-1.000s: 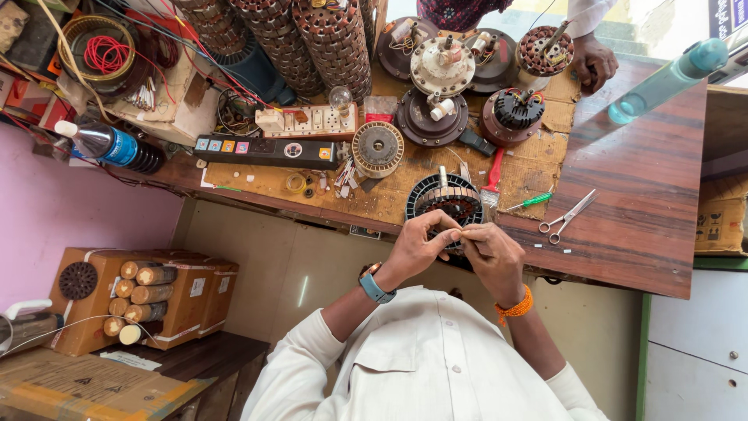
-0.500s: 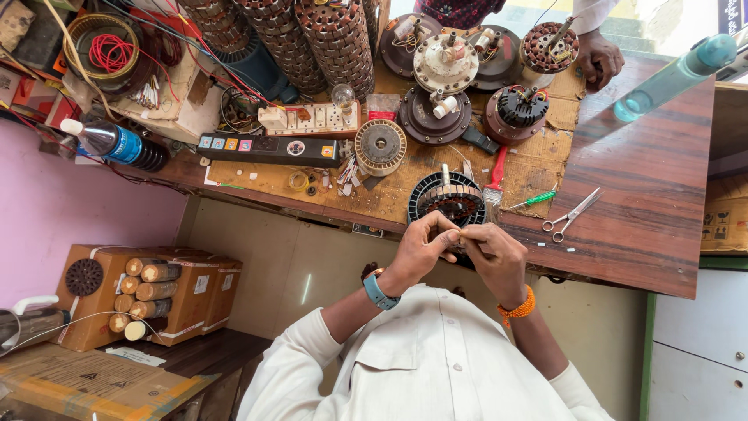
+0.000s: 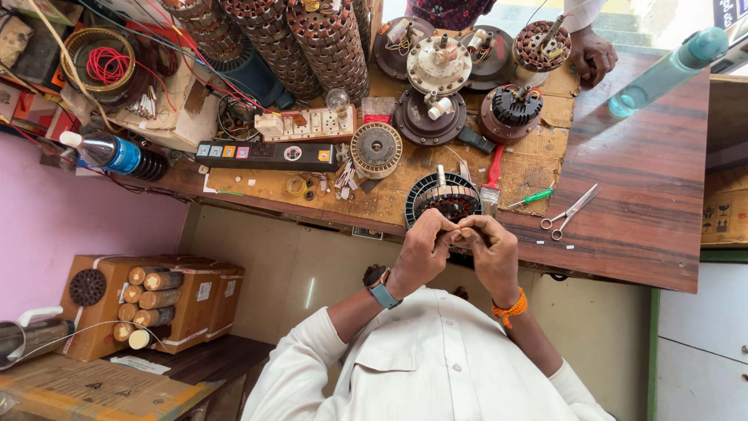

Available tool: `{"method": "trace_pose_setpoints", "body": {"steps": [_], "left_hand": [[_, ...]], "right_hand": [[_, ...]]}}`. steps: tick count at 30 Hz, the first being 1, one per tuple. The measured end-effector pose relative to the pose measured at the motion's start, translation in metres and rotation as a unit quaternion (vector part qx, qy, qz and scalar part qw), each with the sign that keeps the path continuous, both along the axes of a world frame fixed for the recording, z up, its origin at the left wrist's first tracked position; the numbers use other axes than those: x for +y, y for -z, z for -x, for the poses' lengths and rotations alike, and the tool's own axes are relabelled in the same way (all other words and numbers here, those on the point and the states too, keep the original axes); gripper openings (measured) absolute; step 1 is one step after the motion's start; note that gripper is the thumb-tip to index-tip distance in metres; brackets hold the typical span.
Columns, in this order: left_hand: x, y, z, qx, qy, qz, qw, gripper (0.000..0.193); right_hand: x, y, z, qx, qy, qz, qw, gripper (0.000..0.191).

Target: The person repairs an electric motor stator by cutting small white insulating strips with scissors and inserting them into the copper windings. They use a green-handled screwdriver to press the strips into place and repeat the process for several slots.

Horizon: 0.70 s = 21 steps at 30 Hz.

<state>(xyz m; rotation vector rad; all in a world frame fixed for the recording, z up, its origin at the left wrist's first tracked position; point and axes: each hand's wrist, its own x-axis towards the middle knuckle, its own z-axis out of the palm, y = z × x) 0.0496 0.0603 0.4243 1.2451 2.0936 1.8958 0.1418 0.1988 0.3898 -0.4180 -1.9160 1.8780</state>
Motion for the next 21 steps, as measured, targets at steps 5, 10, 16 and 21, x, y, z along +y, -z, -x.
{"method": "trace_pose_setpoints", "body": {"steps": [5,10,16,21], "left_hand": [[-0.002,-0.013,0.003,-0.063,0.034,0.011,0.997,0.009],[-0.008,-0.022,0.019,-0.102,0.081,0.069,0.989,0.010],[-0.010,-0.034,0.037,-0.069,0.152,0.081,0.983,0.017],[-0.031,-0.030,0.038,-0.009,0.250,0.047,0.967,0.022]], "right_hand": [[-0.003,-0.004,-0.004,0.061,0.057,-0.148,0.985,0.007],[0.005,-0.006,-0.005,0.039,0.047,-0.160,0.985,0.016],[0.006,-0.003,0.001,-0.007,-0.008,0.115,0.993,0.012],[0.000,0.006,-0.024,-0.029,-0.098,0.323,0.941,0.013]]}}
